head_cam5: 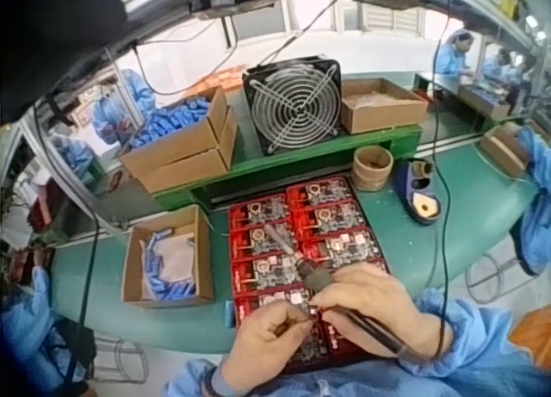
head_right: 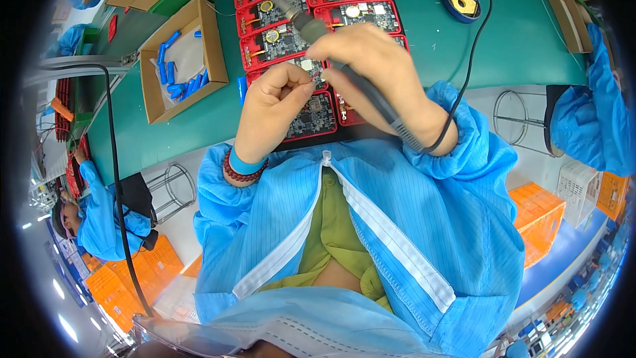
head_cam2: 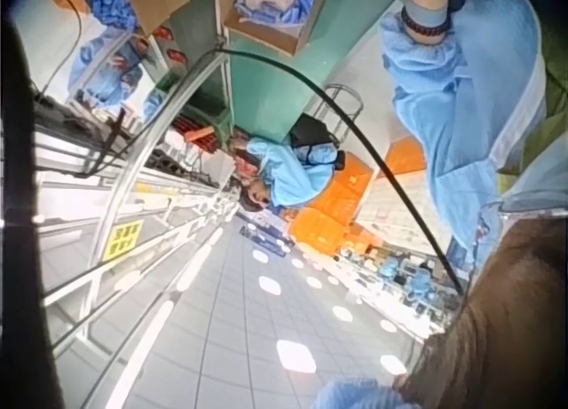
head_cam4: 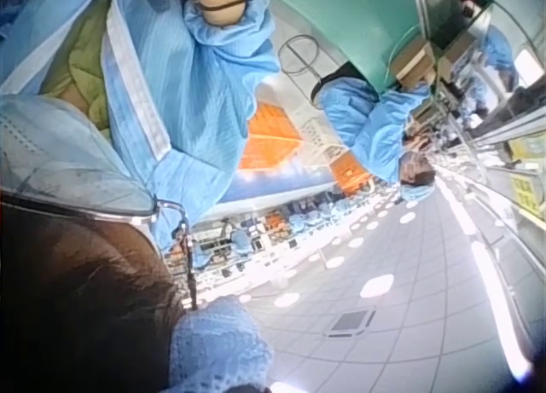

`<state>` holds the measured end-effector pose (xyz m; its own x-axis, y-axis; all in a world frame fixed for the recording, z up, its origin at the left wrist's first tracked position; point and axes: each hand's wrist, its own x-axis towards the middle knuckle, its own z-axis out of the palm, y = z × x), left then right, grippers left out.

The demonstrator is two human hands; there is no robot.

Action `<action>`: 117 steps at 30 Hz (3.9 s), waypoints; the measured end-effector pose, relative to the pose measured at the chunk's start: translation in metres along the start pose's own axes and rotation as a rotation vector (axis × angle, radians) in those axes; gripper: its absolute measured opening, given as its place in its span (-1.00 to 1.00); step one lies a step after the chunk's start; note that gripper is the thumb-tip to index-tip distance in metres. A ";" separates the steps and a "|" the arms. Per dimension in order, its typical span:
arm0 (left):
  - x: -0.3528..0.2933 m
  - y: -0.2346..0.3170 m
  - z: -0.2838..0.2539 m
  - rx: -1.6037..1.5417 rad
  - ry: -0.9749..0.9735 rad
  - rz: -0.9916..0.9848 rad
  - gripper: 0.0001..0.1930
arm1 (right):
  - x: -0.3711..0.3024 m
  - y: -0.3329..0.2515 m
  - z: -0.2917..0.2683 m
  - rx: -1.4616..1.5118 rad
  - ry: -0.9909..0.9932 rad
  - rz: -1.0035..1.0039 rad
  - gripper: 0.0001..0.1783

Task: The person solders components onto circuit boards using a soldering iron and solder wire. The person takes batteries from a box, connects wires to them, and solders them onto the circuit boards.

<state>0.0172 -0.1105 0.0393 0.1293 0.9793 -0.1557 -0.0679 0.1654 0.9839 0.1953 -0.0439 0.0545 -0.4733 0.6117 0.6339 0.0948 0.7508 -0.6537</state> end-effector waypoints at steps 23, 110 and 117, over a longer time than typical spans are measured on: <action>0.009 0.018 -0.047 0.592 0.421 0.490 -0.96 | -0.011 0.038 -0.081 -0.376 0.346 0.245 -0.78; 0.061 -0.031 -0.101 0.871 0.413 0.225 -0.89 | 0.055 0.078 0.034 0.278 -0.301 0.238 -0.76; 0.063 -0.030 -0.099 0.909 0.419 0.241 -0.90 | 0.055 0.080 0.033 0.257 -0.329 0.206 -0.76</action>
<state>-0.0704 -0.0422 -0.0092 -0.1556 0.9656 0.2082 0.7506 -0.0214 0.6604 0.1477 0.0416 0.0231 -0.7239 0.5989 0.3424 0.0158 0.5106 -0.8597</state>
